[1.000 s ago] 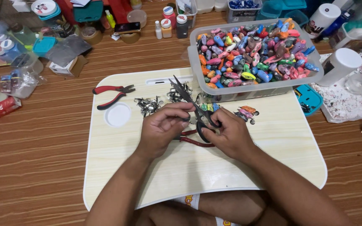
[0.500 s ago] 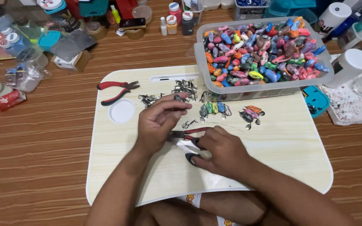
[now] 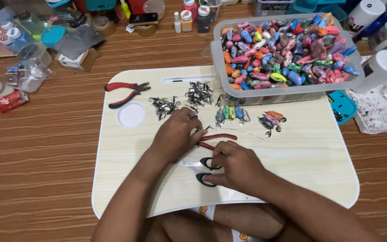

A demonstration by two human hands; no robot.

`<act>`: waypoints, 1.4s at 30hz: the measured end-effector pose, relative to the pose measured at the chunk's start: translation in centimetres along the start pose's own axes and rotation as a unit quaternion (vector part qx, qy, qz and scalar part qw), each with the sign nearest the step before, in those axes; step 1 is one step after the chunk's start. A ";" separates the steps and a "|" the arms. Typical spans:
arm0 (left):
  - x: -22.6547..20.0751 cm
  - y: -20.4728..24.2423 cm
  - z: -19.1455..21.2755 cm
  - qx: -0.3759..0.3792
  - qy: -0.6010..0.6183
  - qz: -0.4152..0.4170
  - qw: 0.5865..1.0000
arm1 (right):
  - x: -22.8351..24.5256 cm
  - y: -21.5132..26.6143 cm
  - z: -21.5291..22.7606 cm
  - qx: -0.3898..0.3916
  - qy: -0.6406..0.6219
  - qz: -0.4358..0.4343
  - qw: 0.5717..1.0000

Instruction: Assembling fishing lures by attaching hook components to lure bodies using pliers.

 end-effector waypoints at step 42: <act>-5.3 -2.6 4.4 -0.111 0.249 -0.054 0.961 | -7.1 0.1 16.8 -0.221 -0.554 0.063 0.800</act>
Point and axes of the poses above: each hand's wrist, its own y-axis away from the middle knuckle, its own z-axis out of the back of the hand, x = y × z, the point moved 9 cm from there along -y, towards the middle knuckle, and after that the axes turned 14 degrees about -y, right-handed, at the moved point
